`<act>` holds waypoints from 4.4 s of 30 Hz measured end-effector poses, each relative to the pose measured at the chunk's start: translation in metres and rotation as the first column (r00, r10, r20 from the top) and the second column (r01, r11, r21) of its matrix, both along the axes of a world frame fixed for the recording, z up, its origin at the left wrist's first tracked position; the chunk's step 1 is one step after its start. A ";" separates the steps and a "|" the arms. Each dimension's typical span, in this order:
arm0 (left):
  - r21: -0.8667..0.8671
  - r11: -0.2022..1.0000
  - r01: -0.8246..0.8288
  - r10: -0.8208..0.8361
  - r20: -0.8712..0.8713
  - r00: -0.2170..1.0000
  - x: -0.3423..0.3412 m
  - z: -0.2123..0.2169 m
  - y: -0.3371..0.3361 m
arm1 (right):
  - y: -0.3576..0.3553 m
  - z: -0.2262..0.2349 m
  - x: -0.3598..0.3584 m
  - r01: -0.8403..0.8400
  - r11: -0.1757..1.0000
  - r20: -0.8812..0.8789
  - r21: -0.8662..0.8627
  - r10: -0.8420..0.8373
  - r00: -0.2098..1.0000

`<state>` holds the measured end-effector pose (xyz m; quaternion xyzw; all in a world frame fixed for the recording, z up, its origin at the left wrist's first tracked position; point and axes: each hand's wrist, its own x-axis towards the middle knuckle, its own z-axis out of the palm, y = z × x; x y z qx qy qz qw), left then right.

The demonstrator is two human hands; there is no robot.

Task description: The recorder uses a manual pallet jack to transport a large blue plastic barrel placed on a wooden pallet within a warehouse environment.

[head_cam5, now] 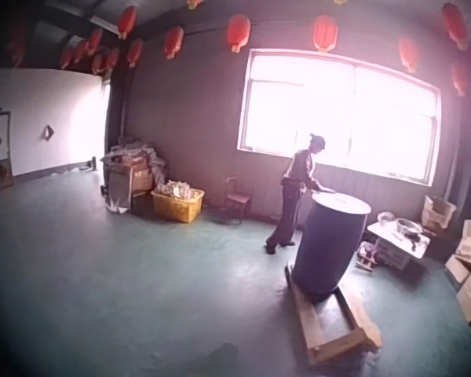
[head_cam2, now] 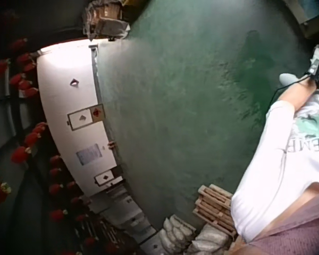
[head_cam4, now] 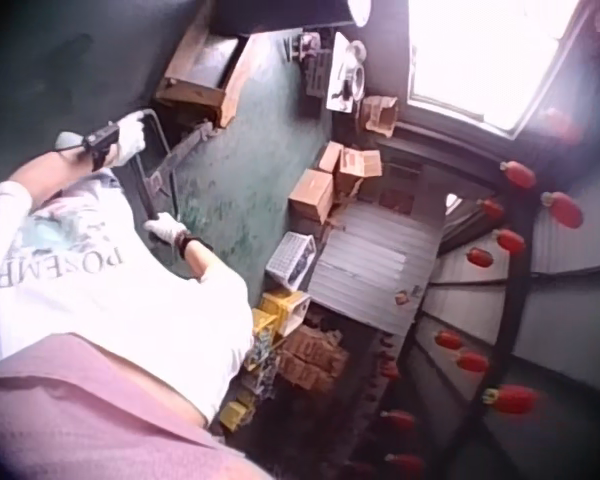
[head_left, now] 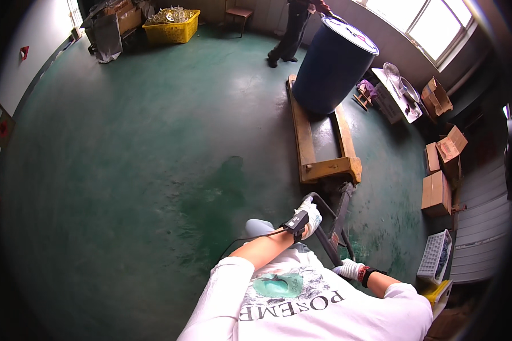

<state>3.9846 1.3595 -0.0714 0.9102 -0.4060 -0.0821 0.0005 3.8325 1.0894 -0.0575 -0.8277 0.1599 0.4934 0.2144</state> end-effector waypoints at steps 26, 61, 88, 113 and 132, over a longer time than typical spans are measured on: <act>-0.076 0.874 0.480 -0.484 -0.051 0.874 0.084 0.410 0.061 | 0.153 0.422 0.032 -0.049 0.970 -0.286 0.239 0.118 0.951; 0.388 0.710 0.588 -0.588 -0.134 0.798 -0.136 0.253 0.126 | 0.265 0.218 -0.238 0.394 0.915 0.346 -0.086 -0.343 0.873; 0.401 0.637 0.659 -0.571 -0.328 0.752 -0.193 0.284 0.500 | 0.675 0.261 -0.306 0.405 0.913 0.342 -0.059 -0.363 0.867; 0.293 0.755 0.586 -0.561 -0.174 0.809 -0.253 0.331 0.399 | 0.529 0.281 -0.350 0.225 0.962 0.480 -0.156 -0.125 0.868; 0.316 0.754 0.576 -0.483 -0.326 0.812 -0.334 0.297 0.348 | 0.465 0.262 -0.418 0.189 0.982 0.408 -0.023 -0.163 0.898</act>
